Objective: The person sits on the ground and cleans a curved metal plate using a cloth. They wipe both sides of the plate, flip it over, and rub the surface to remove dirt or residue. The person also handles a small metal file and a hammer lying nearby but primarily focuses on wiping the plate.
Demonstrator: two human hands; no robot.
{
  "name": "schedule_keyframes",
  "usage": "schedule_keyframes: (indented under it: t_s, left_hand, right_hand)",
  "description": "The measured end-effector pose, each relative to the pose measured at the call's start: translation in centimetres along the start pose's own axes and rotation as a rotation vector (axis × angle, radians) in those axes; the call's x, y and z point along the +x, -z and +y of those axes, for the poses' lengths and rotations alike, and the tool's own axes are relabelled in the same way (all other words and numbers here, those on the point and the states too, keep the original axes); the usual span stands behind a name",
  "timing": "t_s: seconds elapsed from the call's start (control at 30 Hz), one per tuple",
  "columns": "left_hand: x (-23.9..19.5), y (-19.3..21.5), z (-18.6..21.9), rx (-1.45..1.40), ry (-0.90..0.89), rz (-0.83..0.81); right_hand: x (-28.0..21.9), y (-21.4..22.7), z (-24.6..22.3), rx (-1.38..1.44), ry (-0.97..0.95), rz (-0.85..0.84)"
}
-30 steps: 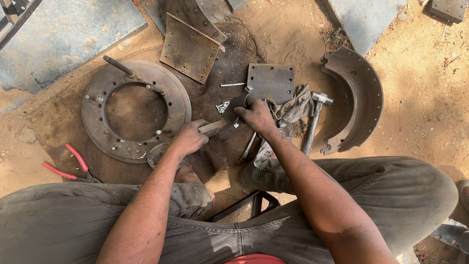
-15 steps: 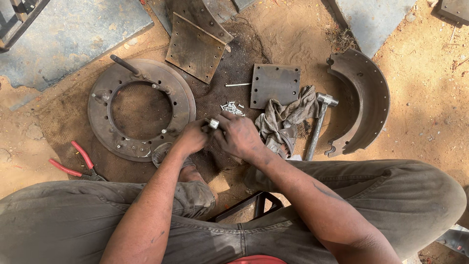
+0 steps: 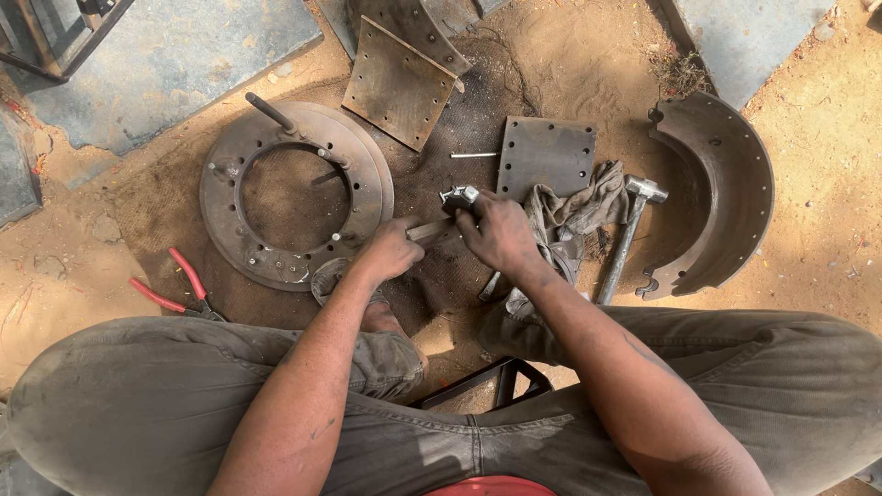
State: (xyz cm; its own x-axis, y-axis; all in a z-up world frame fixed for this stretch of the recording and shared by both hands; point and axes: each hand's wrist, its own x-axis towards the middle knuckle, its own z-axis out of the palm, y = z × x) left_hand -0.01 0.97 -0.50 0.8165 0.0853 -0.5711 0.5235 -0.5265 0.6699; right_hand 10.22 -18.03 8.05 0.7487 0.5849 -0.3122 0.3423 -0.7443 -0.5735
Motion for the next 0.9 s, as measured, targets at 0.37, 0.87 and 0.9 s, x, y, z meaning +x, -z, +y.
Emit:
schedule_keyframes:
  t_s: [0.37, 0.87, 0.9]
  left_hand:
    - [0.2, 0.1, 0.2, -0.061, -0.029, 0.05]
    - [0.1, 0.0, -0.3, -0.02, -0.053, 0.03]
    - [0.0, 0.1, -0.2, -0.034, -0.055, 0.025]
  right_hand:
    - [1.9, -5.2, 12.7, 0.043, -0.508, -0.373]
    - [-0.4, -5.8, 13.1, -0.611, -0.305, -0.424]
    - [-0.1, -6.3, 14.1, -0.578, -0.359, -0.453]
